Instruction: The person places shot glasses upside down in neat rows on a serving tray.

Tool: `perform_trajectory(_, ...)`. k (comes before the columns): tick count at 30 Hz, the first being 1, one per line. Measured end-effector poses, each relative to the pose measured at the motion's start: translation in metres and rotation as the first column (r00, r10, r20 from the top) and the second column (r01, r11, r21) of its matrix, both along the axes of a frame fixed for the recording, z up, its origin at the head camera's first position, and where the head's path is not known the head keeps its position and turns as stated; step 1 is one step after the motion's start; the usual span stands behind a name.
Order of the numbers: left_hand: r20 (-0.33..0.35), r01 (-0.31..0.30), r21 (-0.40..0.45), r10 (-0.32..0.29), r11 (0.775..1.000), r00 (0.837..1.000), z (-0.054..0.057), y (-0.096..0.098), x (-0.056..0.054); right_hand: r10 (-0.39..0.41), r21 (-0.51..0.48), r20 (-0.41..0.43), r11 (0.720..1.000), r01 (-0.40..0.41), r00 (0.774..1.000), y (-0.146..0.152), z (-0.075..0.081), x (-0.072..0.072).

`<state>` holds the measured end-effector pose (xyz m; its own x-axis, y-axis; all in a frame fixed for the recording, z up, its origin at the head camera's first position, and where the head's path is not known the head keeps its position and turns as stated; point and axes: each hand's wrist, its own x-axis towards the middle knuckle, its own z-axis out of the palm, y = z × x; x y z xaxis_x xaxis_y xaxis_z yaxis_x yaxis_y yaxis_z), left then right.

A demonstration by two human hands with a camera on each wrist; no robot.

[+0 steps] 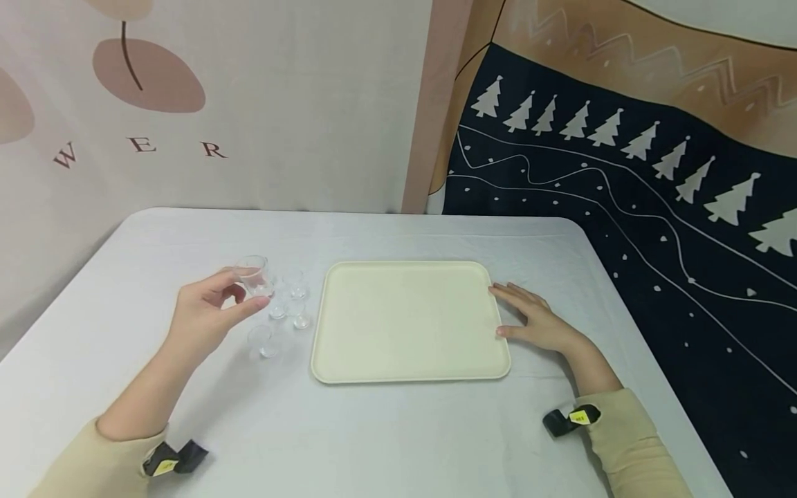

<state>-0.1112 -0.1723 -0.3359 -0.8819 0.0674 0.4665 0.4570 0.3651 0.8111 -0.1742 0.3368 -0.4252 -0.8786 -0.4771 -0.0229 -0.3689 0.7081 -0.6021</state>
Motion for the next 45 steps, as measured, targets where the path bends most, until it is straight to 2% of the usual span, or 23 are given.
perform_trajectory(6,-0.013,0.073,0.044,-0.073,0.996,0.997,0.004,0.021,-0.002,0.003,-0.003,-0.002,1.000,-0.003,1.000,0.000,-0.001,-0.001)
perform_trajectory(18,-0.034,0.187,0.015,-0.186,0.982,0.982,-0.001,0.056,-0.013,0.011,-0.004,-0.017,1.000,-0.011,1.000,0.002,-0.002,-0.001)
perform_trajectory(27,-0.054,0.268,-0.030,-0.269,0.963,0.962,-0.005,0.083,-0.023,0.009,-0.012,-0.014,1.000,-0.009,1.000,0.002,-0.002,0.000)
perform_trajectory(33,-0.048,0.241,-0.095,-0.247,0.966,0.968,-0.008,0.098,-0.029,0.005,-0.008,-0.015,1.000,-0.006,1.000,0.001,-0.002,0.000)
perform_trajectory(38,-0.092,0.204,-0.141,-0.217,0.969,0.972,-0.012,0.109,-0.035,0.004,-0.010,-0.008,1.000,-0.004,1.000,0.000,-0.001,0.000)
perform_trajectory(41,-0.103,0.199,-0.142,-0.214,0.970,0.971,-0.014,0.116,-0.039,0.002,-0.005,-0.013,1.000,-0.002,1.000,0.000,-0.001,0.001)
perform_trajectory(45,-0.066,0.210,-0.111,-0.218,0.971,0.974,-0.017,0.126,-0.043,-0.005,-0.003,-0.011,1.000,0.005,1.000,-0.001,0.000,0.002)
